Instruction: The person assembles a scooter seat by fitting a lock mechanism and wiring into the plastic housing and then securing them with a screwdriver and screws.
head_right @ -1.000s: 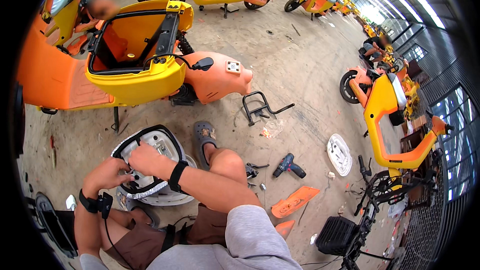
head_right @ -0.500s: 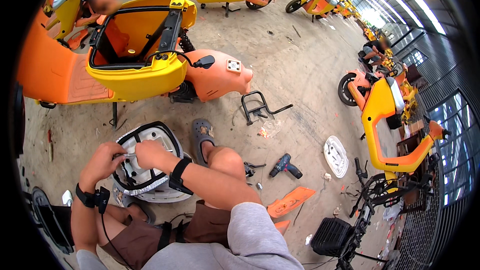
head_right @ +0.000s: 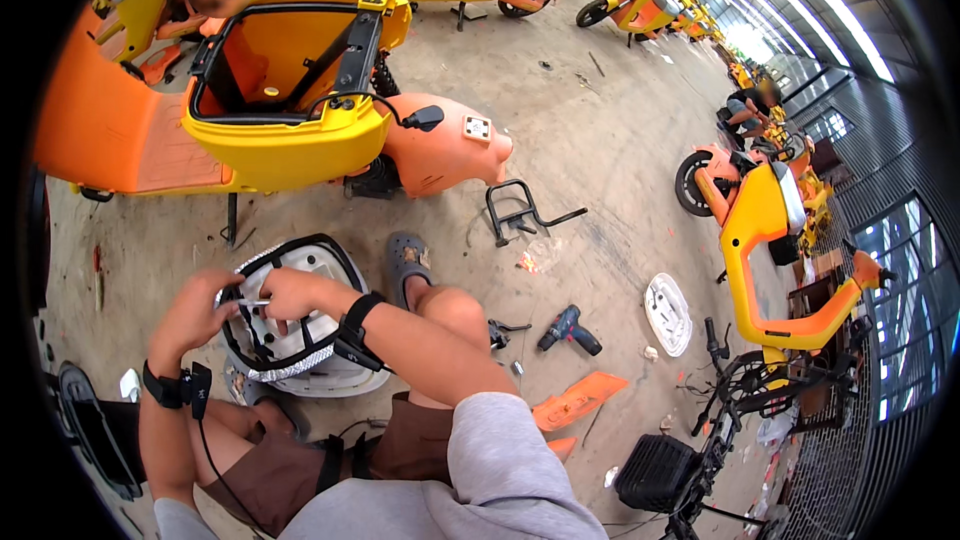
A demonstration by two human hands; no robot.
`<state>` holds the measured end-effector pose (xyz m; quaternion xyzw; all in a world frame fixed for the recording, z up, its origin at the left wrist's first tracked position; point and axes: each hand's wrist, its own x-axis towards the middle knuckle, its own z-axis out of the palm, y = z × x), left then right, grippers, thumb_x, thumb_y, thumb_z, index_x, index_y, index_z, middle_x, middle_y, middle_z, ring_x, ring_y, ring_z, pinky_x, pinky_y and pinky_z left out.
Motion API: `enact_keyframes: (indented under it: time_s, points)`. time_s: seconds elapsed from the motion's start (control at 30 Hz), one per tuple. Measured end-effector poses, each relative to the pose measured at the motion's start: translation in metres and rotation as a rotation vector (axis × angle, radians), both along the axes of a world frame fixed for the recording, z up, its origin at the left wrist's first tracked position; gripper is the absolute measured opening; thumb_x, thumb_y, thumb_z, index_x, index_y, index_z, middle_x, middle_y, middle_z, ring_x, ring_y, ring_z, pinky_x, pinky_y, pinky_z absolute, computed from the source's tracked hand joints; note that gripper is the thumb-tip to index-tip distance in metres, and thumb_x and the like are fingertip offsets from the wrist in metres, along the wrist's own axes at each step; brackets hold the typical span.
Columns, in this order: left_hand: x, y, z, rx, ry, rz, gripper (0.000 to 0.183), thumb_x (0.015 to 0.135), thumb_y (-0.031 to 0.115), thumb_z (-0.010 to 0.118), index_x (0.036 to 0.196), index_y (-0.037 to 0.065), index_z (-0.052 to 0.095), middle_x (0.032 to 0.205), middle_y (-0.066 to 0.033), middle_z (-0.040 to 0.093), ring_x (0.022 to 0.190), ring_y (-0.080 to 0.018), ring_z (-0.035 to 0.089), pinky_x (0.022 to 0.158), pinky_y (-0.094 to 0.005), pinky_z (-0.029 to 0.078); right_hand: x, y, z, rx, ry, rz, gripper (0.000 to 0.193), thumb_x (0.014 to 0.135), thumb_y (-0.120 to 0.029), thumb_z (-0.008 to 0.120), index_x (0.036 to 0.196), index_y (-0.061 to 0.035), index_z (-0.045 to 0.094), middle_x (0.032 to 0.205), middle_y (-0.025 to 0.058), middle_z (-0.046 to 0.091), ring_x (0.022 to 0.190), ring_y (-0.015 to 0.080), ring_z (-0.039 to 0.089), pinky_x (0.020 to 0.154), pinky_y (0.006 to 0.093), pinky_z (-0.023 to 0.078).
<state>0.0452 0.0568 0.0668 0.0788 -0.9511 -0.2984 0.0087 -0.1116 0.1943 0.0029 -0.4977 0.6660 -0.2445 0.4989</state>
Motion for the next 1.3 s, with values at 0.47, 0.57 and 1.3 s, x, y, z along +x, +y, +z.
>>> enact_keyframes:
  time_s: [0.47, 0.57, 1.3]
  points:
    - [-0.004, 0.002, -0.005, -0.038, -0.02, 0.057, 0.06, 0.078, 0.013, 0.071, 0.13, -0.005, 0.047, 0.129, -0.0243, 0.053, 0.121, -0.0386, 0.049, 0.103, -0.0402, 0.04, 0.017, -0.003, -0.012, -0.057, -0.135, -0.31, 0.031, 0.089, -0.027, 0.056, 0.101, 0.0, 0.065, 0.071, 0.007, 0.071, 0.072, 0.0199, 0.066, 0.071, 0.0326, 0.05]
    - [-0.007, 0.004, -0.001, -0.036, -0.058, 0.064, 0.062, 0.077, 0.013, 0.071, 0.133, -0.002, 0.047, 0.127, -0.0242, 0.055, 0.119, -0.0385, 0.051, 0.101, -0.0396, 0.041, 0.018, -0.003, -0.001, -0.09, -0.072, -0.138, 0.034, 0.089, -0.031, 0.054, 0.099, -0.0009, 0.067, 0.073, 0.0062, 0.072, 0.078, 0.0213, 0.068, 0.078, 0.0336, 0.051]
    - [-0.004, -0.007, -0.02, -0.028, 0.051, 0.154, 0.049, 0.089, 0.018, 0.061, 0.132, -0.001, 0.049, 0.126, -0.0218, 0.056, 0.121, -0.0361, 0.049, 0.102, -0.0421, 0.04, 0.014, -0.02, -0.027, 0.042, -0.195, -0.584, 0.029, 0.095, -0.022, 0.049, 0.101, 0.0016, 0.064, 0.068, 0.0112, 0.067, 0.062, 0.0179, 0.064, 0.063, 0.0313, 0.045]
